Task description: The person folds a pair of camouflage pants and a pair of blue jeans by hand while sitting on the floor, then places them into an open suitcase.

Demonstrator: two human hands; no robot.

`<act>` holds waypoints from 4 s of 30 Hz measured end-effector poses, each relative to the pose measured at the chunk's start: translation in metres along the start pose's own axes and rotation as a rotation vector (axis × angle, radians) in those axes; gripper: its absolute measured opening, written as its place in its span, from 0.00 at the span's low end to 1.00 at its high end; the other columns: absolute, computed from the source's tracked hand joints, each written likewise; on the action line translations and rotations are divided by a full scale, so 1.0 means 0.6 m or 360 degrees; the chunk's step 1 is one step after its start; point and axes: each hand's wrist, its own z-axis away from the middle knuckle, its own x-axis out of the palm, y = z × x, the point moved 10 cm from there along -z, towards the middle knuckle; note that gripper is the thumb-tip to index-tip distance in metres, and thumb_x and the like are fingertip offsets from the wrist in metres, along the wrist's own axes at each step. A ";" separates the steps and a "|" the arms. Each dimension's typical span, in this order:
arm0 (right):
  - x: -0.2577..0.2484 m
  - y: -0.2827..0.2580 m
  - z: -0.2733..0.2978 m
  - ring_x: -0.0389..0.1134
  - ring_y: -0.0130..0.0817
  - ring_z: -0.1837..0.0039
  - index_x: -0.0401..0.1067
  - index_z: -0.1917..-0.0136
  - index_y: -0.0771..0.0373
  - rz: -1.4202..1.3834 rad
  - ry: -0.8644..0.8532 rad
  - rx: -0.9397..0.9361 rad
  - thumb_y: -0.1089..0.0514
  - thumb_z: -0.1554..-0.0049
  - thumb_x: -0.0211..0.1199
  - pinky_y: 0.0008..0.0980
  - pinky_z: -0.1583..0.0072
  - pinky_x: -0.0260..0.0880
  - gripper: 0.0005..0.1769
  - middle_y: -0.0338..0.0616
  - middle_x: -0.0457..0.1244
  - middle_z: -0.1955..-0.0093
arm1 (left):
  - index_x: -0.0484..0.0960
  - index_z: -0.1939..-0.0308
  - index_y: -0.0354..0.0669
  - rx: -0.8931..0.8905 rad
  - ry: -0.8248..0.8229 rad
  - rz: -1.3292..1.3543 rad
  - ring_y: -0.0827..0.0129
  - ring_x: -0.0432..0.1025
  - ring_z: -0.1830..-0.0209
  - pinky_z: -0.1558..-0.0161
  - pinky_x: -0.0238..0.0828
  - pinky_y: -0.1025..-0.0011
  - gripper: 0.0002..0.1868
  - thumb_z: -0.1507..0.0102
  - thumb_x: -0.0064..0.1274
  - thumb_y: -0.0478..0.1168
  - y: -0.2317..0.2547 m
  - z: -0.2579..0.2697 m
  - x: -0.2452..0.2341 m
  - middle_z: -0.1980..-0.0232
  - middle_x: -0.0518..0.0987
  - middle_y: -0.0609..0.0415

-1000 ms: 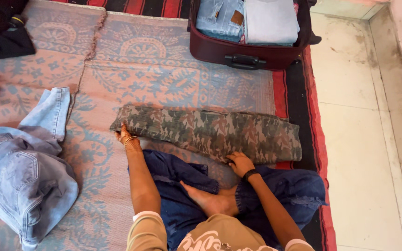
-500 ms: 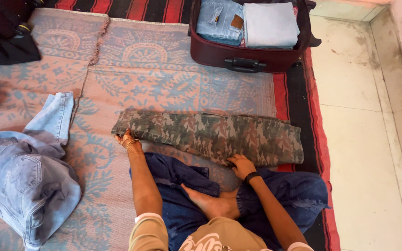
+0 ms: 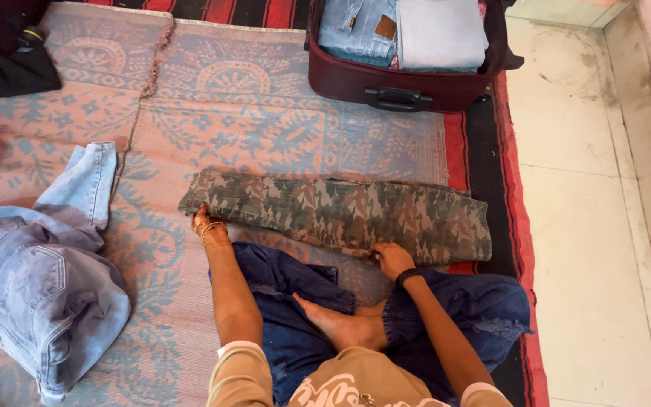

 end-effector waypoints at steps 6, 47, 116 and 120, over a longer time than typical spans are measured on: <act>0.004 0.003 -0.002 0.64 0.51 0.38 0.66 0.36 0.54 0.0027 0.0169 0.0209 0.56 0.41 0.53 0.50 0.41 0.68 0.19 0.45 0.67 0.41 | 0.81 0.48 0.44 -0.0090 -0.0233 0.0080 0.48 0.81 0.56 0.55 0.83 0.41 0.18 0.42 0.63 0.31 0.004 0.039 0.037 0.51 0.85 0.45; 0.057 0.055 -0.024 0.59 0.49 0.40 0.68 0.38 0.51 0.0024 0.0043 0.0512 0.50 0.47 0.56 0.54 0.48 0.56 0.22 0.45 0.63 0.45 | 0.79 0.40 0.43 0.1673 -0.1622 -0.1741 0.40 0.71 0.50 0.47 0.71 0.53 0.25 0.42 0.51 0.28 -0.160 0.382 0.146 0.46 0.75 0.37; 0.097 0.135 -0.012 0.69 0.46 0.67 0.78 0.60 0.71 -0.0907 0.0228 0.0534 0.53 0.46 0.69 0.47 0.61 0.66 0.15 0.55 0.68 0.67 | 0.38 0.19 0.76 0.1107 -0.1966 -0.3882 0.48 0.21 0.16 0.33 0.18 0.20 0.41 0.32 0.37 0.67 -0.505 0.516 0.000 0.14 0.28 0.49; 0.074 0.138 -0.004 0.71 0.50 0.61 0.79 0.61 0.71 -0.0787 0.0531 0.0613 0.52 0.48 0.71 0.47 0.56 0.70 0.17 0.60 0.69 0.64 | 0.38 0.19 0.76 0.1114 -0.2142 -0.3839 0.48 0.22 0.15 0.30 0.17 0.24 0.41 0.32 0.36 0.69 -0.498 0.521 -0.009 0.15 0.28 0.46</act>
